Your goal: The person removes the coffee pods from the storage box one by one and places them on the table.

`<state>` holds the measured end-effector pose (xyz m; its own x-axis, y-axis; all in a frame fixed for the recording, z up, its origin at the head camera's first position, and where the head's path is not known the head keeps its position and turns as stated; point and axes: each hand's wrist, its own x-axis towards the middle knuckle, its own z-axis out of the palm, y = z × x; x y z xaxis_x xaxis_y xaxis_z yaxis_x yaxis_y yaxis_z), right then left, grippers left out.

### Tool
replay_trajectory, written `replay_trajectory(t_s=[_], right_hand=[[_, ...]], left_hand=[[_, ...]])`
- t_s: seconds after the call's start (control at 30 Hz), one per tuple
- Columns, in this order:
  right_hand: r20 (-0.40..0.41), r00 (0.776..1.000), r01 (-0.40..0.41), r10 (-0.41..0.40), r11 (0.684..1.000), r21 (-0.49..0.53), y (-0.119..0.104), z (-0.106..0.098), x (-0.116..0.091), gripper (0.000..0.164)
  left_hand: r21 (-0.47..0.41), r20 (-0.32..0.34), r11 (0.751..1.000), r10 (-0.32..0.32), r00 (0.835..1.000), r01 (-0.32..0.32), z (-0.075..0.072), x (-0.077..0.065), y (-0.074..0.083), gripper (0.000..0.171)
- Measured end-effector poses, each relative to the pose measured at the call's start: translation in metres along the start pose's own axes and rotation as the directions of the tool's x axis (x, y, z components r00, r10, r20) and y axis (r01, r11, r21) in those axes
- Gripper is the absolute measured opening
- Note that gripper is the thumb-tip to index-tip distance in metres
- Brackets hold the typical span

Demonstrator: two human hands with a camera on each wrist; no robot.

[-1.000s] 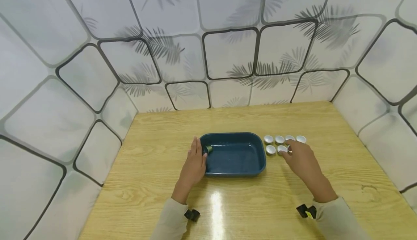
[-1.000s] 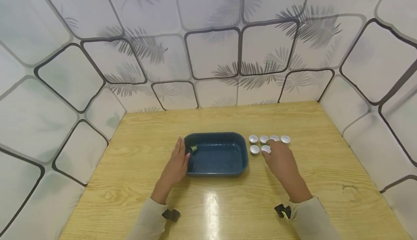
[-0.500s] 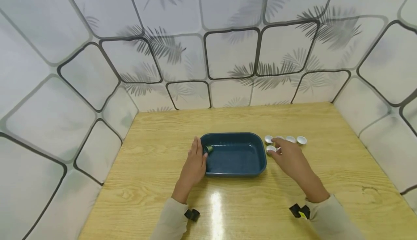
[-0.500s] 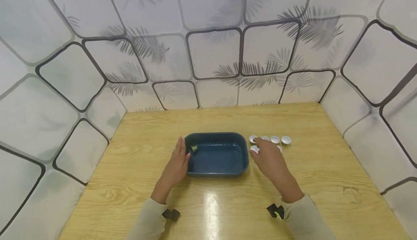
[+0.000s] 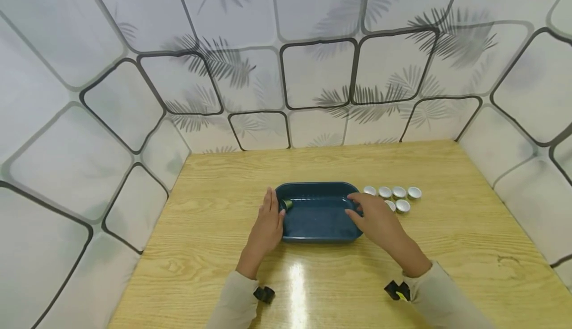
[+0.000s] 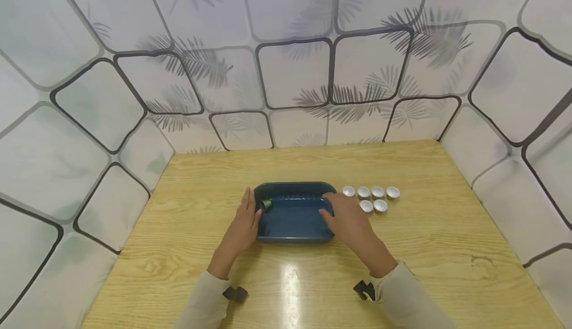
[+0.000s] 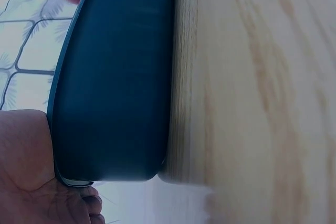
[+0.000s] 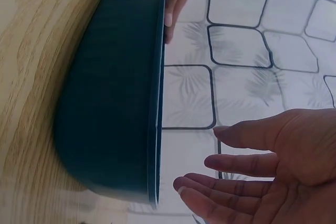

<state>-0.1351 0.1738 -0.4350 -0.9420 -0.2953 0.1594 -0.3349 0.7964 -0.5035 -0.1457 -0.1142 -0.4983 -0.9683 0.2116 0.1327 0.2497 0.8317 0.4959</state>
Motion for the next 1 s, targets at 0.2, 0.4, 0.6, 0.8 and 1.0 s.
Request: replay_trajectory(t_s=[0.2,0.4,0.6,0.8,1.0], right_hand=[[0.052,0.998,0.033,-0.032,0.999,-0.014,-0.009,0.007,0.008,0.039],[0.082,0.995,0.059,-0.056,0.998,-0.036,-0.016,0.013,0.015,0.040],[0.071,0.992,0.109,-0.103,0.990,-0.091,-0.019,0.019,0.026,0.040],[0.089,0.990,0.121,-0.112,0.987,-0.102,-0.018,0.024,0.033,0.039],[0.137,0.985,0.123,-0.107,0.985,-0.119,-0.017,0.032,0.042,0.041]], left_hand=[[-0.017,-0.002,1.000,-0.002,1.000,0.002,0.001,0.000,-0.001,0.061],[-0.016,0.000,1.000,-0.004,1.000,0.004,0.000,-0.001,0.001,0.062],[-0.008,-0.015,1.000,0.003,1.000,-0.003,0.000,0.001,0.000,0.061],[-0.006,-0.005,1.000,-0.002,1.000,0.002,0.000,0.001,0.000,0.061],[-0.016,-0.011,1.000,-0.001,1.000,0.001,0.001,0.000,0.000,0.062]])
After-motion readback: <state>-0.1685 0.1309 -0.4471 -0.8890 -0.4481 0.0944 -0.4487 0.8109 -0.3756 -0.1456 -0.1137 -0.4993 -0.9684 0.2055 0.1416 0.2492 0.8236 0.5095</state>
